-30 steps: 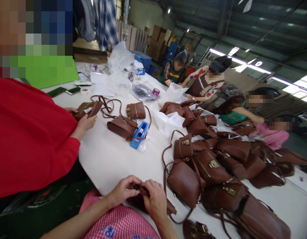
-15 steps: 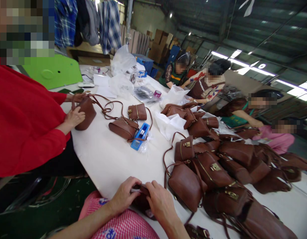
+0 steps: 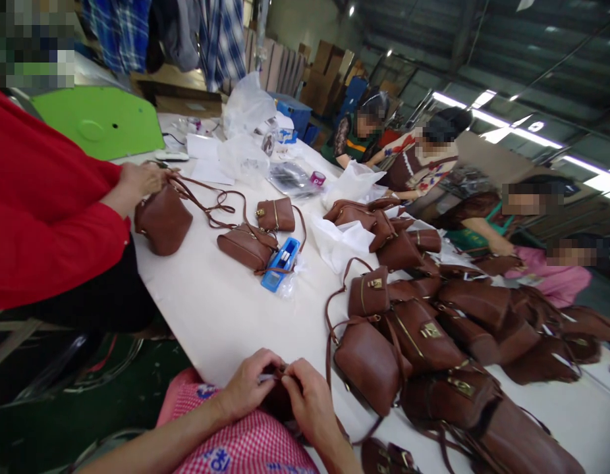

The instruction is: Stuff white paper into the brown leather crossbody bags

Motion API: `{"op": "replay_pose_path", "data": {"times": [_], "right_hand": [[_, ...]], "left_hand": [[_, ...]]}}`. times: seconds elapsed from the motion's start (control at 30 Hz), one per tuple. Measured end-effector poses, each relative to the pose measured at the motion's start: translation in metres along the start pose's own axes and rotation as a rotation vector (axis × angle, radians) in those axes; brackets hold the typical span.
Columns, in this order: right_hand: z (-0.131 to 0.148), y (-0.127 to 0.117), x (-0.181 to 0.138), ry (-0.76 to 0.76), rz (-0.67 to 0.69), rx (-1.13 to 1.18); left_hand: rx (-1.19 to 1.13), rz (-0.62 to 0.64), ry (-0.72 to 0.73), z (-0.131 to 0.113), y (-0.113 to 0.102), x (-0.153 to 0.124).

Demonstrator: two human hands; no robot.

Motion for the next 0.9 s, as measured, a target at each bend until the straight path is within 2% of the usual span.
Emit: {"op": "replay_pose_path", "data": {"times": [0.2, 0.33, 0.43, 0.5, 0.73, 0.9], "right_hand": [[-0.015, -0.009, -0.016, -0.116, -0.007, 0.173], [-0.012, -0.013, -0.018, -0.142, 0.017, 0.2], [-0.008, -0.012, -0.017, -0.146, 0.016, 0.192], [-0.006, -0.012, -0.016, -0.169, 0.021, 0.159], [0.0, -0.013, -0.017, -0.301, 0.034, 0.025], [-0.002, -0.01, -0.02, -0.286, 0.024, -0.059]], "left_hand": [[-0.152, 0.153, -0.065, -0.009, -0.007, -0.003], [-0.191, 0.118, -0.076, -0.015, -0.01, -0.001], [-0.166, 0.15, -0.103, -0.02, -0.01, 0.007], [-0.076, 0.173, -0.136, -0.026, -0.01, 0.014], [0.507, 0.276, -0.15, -0.048, -0.012, 0.034], [0.659, 0.306, -0.14, -0.054, -0.004, 0.038]]}}
Point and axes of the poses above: each hand's wrist, its own x-axis towards the middle knuckle, its own y-axis out of the palm, z = x × y, the point moved 1 cm from there along x, towards the middle knuckle, and after that the axes turned 12 degrees about -z, right-handed, at the moved point
